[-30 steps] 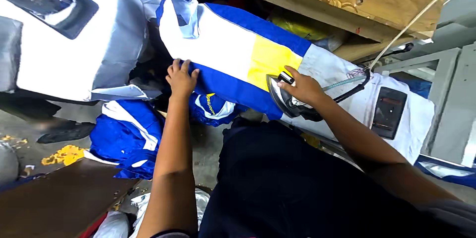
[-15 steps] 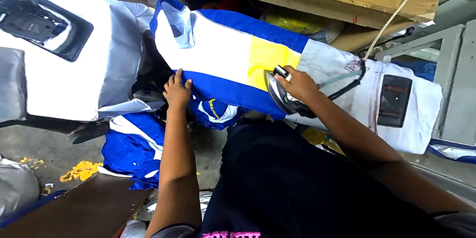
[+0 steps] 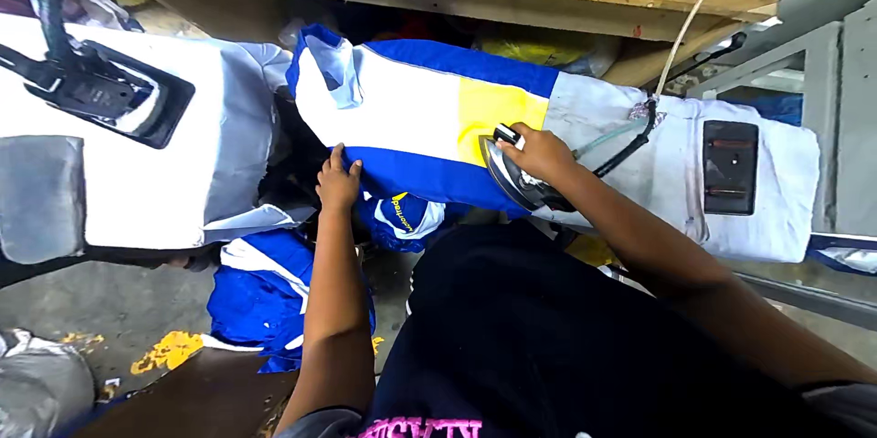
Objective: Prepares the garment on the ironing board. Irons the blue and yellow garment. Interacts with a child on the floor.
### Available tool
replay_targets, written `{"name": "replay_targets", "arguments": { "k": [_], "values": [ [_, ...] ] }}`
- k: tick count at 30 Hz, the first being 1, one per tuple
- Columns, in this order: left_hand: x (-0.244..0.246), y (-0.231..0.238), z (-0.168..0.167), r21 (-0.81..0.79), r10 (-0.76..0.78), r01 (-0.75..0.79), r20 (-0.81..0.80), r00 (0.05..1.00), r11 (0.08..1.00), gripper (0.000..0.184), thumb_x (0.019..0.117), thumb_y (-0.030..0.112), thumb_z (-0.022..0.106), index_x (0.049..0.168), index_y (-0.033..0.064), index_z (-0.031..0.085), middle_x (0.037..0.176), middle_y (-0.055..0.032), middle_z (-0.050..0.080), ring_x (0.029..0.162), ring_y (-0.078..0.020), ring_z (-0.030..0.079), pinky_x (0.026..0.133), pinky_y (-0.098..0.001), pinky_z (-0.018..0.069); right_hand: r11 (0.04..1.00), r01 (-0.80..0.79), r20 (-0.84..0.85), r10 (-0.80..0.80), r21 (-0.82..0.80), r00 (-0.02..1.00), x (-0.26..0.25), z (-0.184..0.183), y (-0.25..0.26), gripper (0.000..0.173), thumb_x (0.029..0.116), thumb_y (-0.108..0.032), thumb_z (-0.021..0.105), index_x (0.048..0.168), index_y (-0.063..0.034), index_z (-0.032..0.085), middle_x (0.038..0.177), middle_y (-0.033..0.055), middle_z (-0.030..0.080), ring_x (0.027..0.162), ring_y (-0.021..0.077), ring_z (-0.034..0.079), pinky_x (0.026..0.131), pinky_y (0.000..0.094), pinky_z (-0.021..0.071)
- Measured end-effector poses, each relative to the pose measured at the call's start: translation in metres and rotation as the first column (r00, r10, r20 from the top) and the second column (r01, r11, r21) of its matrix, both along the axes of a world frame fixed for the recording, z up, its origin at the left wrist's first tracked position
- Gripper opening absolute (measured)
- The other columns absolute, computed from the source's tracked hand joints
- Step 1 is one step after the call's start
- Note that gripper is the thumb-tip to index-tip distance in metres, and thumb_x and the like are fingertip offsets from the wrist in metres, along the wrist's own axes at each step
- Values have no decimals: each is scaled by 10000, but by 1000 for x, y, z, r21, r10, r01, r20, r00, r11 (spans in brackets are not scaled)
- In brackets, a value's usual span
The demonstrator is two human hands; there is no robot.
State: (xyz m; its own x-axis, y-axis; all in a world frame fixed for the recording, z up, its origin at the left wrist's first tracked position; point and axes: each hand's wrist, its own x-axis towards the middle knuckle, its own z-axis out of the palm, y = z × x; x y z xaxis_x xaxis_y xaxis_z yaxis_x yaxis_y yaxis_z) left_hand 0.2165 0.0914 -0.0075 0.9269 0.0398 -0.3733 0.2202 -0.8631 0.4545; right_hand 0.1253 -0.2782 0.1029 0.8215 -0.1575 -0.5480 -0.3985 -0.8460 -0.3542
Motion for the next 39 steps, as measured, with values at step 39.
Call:
{"name": "replay_targets", "arguments": {
  "k": [39],
  "values": [
    [25,-18,32,60,-35,23,216,976,998,809,916,424,731,1512,-34,431,1601,-362,255,1441,-580,293,1085,-754,280,966,250,109,-243,-64,964,13,-6,5,556,1052,-529,527,1441,-134,579,1109,295,705,1046,512,678,868,703,500]
  ]
}}
